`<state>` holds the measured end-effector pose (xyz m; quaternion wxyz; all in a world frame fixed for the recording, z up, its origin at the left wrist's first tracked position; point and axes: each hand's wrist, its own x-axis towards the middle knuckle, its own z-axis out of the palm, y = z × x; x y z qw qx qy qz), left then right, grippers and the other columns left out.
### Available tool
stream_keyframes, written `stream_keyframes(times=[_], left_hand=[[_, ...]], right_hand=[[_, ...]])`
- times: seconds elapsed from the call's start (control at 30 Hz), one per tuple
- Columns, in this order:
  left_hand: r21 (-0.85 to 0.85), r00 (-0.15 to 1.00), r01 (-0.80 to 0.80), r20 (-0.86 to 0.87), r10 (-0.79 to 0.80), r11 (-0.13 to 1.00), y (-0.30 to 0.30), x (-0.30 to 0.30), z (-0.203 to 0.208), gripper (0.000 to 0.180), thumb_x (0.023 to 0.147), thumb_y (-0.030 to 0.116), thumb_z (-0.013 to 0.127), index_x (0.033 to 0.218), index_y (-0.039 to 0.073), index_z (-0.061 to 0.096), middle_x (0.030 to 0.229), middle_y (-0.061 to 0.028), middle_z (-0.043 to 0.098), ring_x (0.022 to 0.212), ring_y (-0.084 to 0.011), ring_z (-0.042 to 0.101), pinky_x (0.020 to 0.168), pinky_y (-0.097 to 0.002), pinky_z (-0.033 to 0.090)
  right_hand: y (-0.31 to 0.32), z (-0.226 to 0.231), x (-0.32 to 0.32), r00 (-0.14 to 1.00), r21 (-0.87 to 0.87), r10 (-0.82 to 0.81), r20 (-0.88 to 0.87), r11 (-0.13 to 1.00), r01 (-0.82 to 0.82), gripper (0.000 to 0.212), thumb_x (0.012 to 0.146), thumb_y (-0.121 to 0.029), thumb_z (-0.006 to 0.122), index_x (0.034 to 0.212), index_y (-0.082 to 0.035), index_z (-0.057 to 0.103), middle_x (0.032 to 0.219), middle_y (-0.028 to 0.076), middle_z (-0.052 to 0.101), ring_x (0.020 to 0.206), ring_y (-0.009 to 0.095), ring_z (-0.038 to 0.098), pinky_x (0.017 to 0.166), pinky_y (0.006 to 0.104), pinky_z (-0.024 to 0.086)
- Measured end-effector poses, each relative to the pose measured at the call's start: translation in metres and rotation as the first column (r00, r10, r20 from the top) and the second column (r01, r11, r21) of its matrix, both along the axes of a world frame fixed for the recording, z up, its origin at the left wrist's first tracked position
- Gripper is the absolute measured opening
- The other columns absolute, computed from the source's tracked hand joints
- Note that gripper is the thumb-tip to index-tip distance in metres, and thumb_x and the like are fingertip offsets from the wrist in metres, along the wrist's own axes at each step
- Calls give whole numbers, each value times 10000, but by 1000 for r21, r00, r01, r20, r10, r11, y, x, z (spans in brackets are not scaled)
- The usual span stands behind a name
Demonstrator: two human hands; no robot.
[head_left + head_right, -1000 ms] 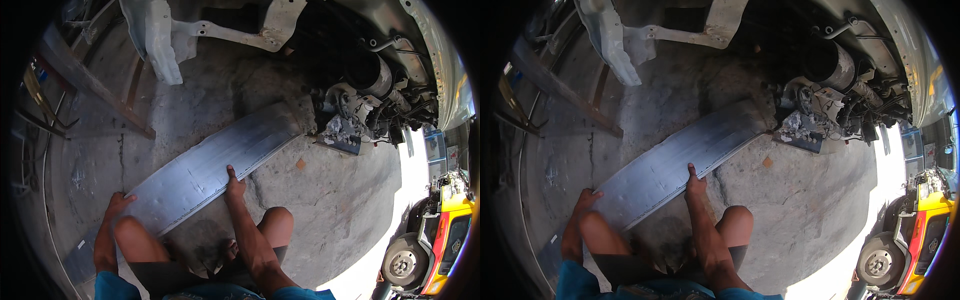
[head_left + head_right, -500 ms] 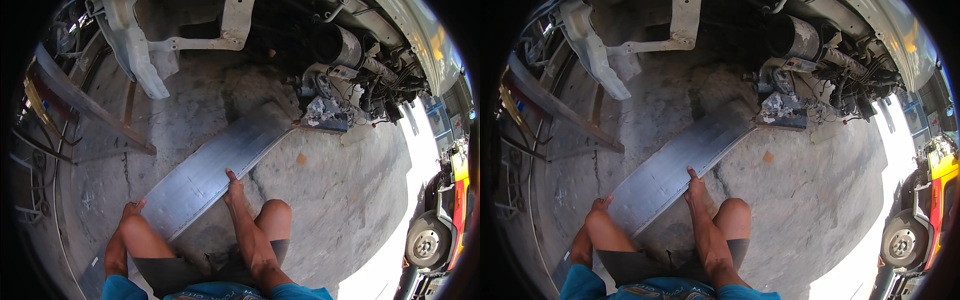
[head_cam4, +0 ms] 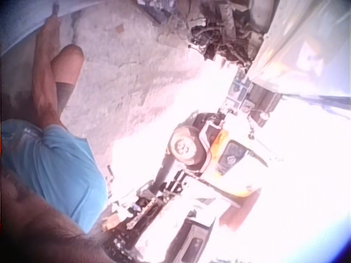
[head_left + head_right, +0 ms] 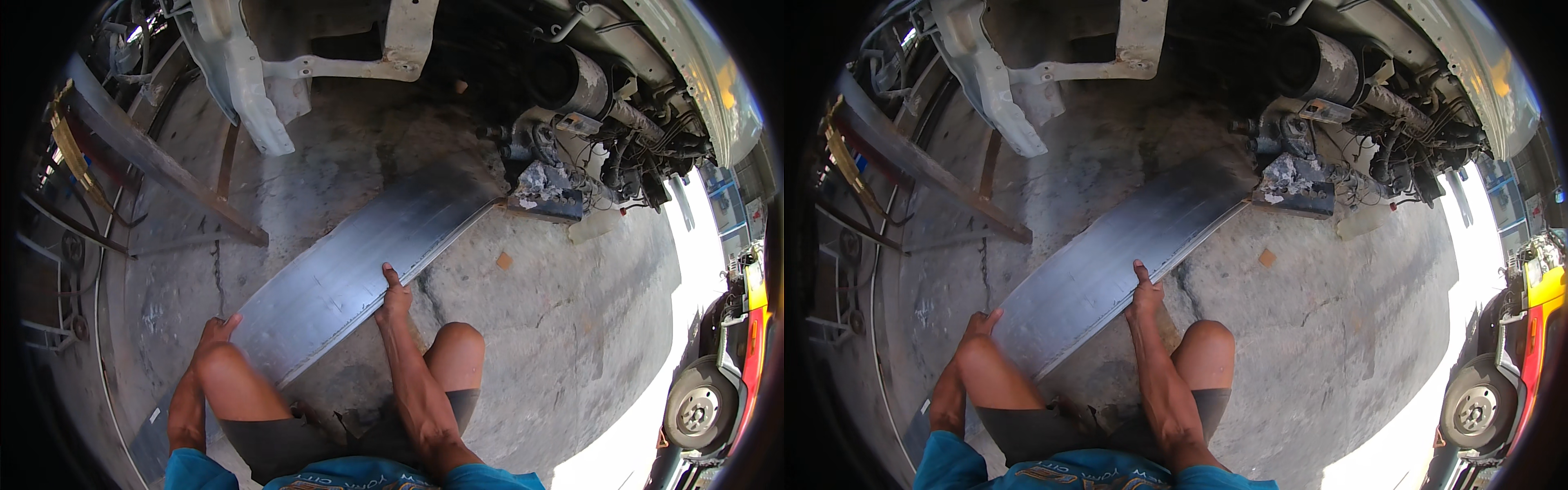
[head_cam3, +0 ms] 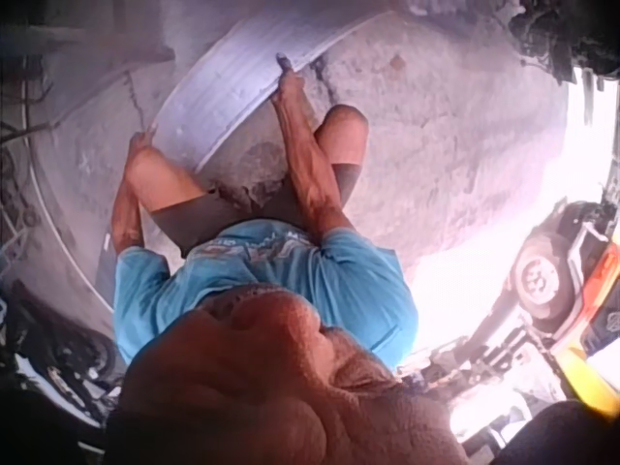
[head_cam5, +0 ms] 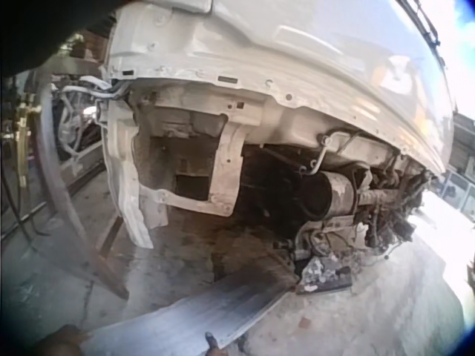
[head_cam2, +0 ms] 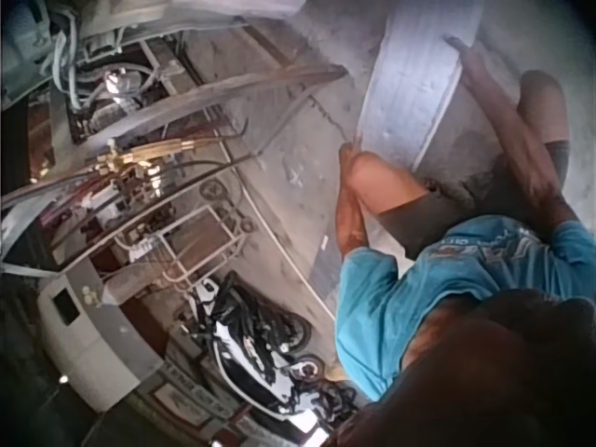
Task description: The person kneels to handle a long silver metal panel, aligning it against a vehicle's undercarriage. They then use a hammer and a blue hydraulic bottle jack to adjust the panel's position and apply pressure to the vehicle frame.
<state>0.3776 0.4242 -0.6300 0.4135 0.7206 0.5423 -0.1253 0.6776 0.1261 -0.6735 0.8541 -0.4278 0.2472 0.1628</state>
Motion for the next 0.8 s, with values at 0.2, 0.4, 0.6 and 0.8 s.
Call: stream_keyframes(times=[0.2,0.4,0.6,0.8], left_hand=[[-92,989,137,-46,-142,986,20,2,-42,922,833,717,720,1175,-138,673,1177,-297,704,1090,-377,693,954,-467,515],[257,972,193,-181,-149,947,-10,25,-74,953,823,788,638,1209,-80,716,1241,-308,690,1229,-438,622,1084,-491,451],[196,977,191,-134,-167,962,-3,26,-77,985,808,781,656,1321,-60,662,1326,-311,638,1304,-430,554,1118,-485,417],[131,974,147,-191,-121,981,-1,26,-79,971,813,762,676,1323,-65,655,1314,-291,641,1282,-454,560,1108,-495,424]], right_hand=[[-4,-12,12,999,-76,26,-43,997,-29,501,886,-128,806,1309,9,576,1194,132,681,1033,315,688,915,457,579],[-19,-51,23,999,-135,-10,42,991,16,548,909,-157,786,1365,7,530,1217,152,674,1045,310,688,920,459,590],[-9,-38,30,999,-261,-43,-4,964,41,558,888,-219,816,1316,60,591,1213,155,691,1036,274,693,928,396,565],[-11,-39,29,999,-189,-37,5,981,37,556,890,-250,821,1298,56,602,1189,156,693,1009,270,694,899,410,574]])
